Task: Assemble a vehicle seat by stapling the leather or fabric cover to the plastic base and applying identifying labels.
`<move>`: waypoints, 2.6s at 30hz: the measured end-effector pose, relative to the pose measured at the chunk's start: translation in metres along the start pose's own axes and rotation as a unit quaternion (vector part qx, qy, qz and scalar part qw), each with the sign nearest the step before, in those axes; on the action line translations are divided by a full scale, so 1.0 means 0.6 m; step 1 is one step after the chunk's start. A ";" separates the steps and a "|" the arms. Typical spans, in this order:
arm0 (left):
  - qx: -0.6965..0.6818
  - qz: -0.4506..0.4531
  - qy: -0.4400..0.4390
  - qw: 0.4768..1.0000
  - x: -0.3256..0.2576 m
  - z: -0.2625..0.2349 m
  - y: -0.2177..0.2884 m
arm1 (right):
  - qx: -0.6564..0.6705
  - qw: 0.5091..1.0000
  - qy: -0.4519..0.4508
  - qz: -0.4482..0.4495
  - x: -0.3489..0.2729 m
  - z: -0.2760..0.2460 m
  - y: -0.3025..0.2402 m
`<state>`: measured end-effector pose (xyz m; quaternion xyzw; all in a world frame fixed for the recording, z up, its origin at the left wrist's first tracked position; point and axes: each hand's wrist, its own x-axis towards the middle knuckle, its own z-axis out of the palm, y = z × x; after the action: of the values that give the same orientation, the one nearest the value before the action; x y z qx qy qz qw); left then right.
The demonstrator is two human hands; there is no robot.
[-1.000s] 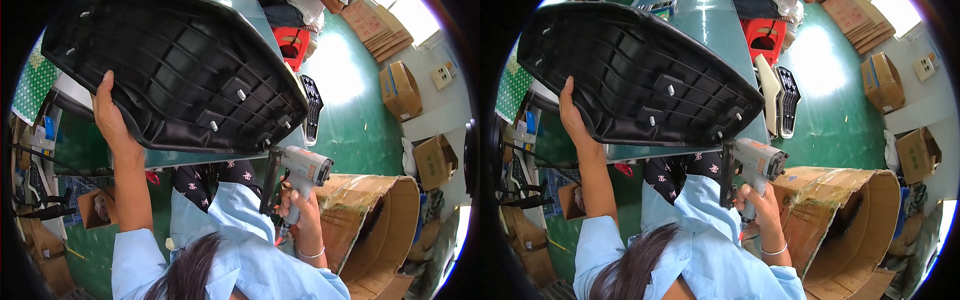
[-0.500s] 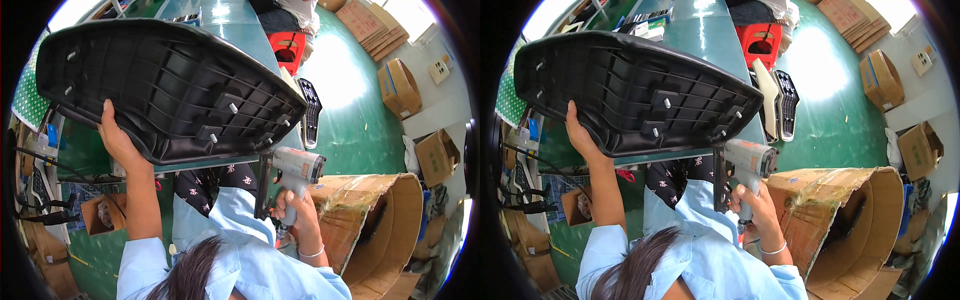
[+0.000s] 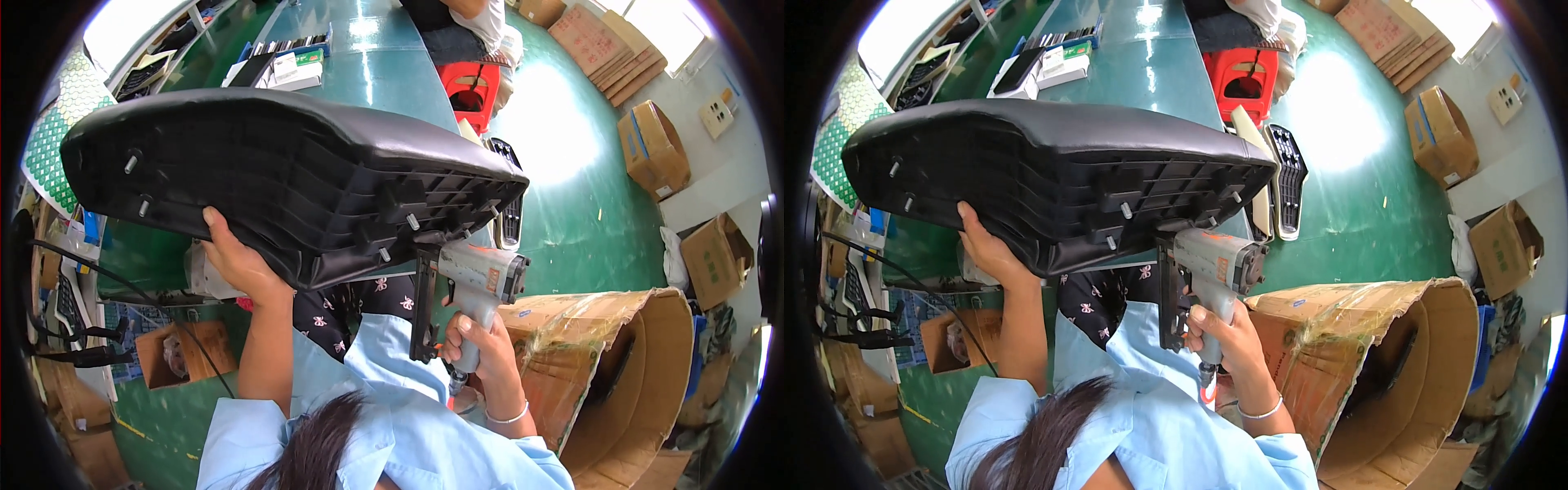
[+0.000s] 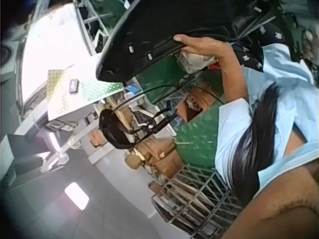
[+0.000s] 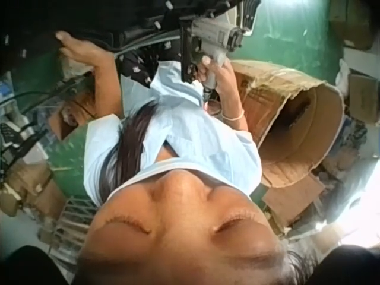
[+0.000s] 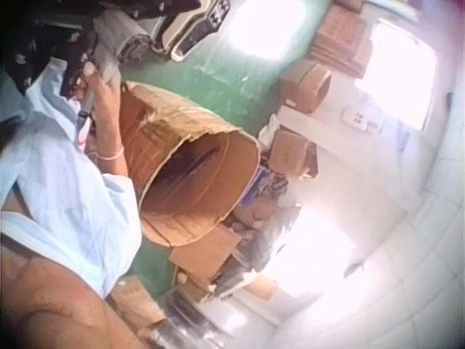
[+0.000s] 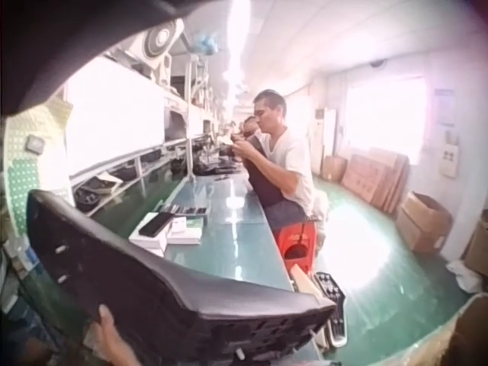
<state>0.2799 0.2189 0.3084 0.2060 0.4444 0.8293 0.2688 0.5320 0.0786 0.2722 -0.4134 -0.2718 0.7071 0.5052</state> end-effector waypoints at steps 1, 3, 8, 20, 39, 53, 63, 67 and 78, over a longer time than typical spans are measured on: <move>0.003 0.000 0.002 1.000 -0.007 0.000 -0.002 | 0.004 1.000 0.000 0.000 -0.004 -0.003 0.002; -0.004 0.005 0.014 1.000 -0.015 0.005 -0.008 | 0.003 1.000 -0.017 -0.016 -0.010 0.002 -0.002; -0.011 0.030 -0.035 0.999 -0.034 -0.002 -0.022 | -0.001 1.000 -0.012 -0.001 -0.008 0.018 0.001; -0.096 0.016 -0.036 0.995 -0.090 0.011 -0.068 | -0.035 0.999 -0.005 0.012 -0.027 0.030 0.009; 0.061 -0.435 -0.234 0.867 -0.161 -0.158 -0.052 | -0.291 0.954 0.074 0.012 0.007 -0.026 -0.034; 0.107 -0.099 -0.314 0.938 -0.009 -0.280 0.022 | -0.318 0.942 0.107 -0.003 0.018 -0.027 -0.033; 0.196 -0.001 -0.283 0.939 -0.070 -0.276 0.012 | -0.334 0.924 0.172 -0.077 -0.018 0.002 -0.016; 0.257 0.057 -0.315 0.912 -0.078 -0.275 0.025 | -0.439 0.880 0.180 -0.016 0.004 0.007 -0.013; 0.261 0.040 -0.295 0.918 -0.094 -0.270 0.026 | -0.344 0.931 0.122 0.011 0.023 0.028 0.006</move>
<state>0.2252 0.0744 0.2317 0.5220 0.5366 0.5958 0.2910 0.5139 0.0911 0.2736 -0.6480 -0.4300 0.5198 0.3535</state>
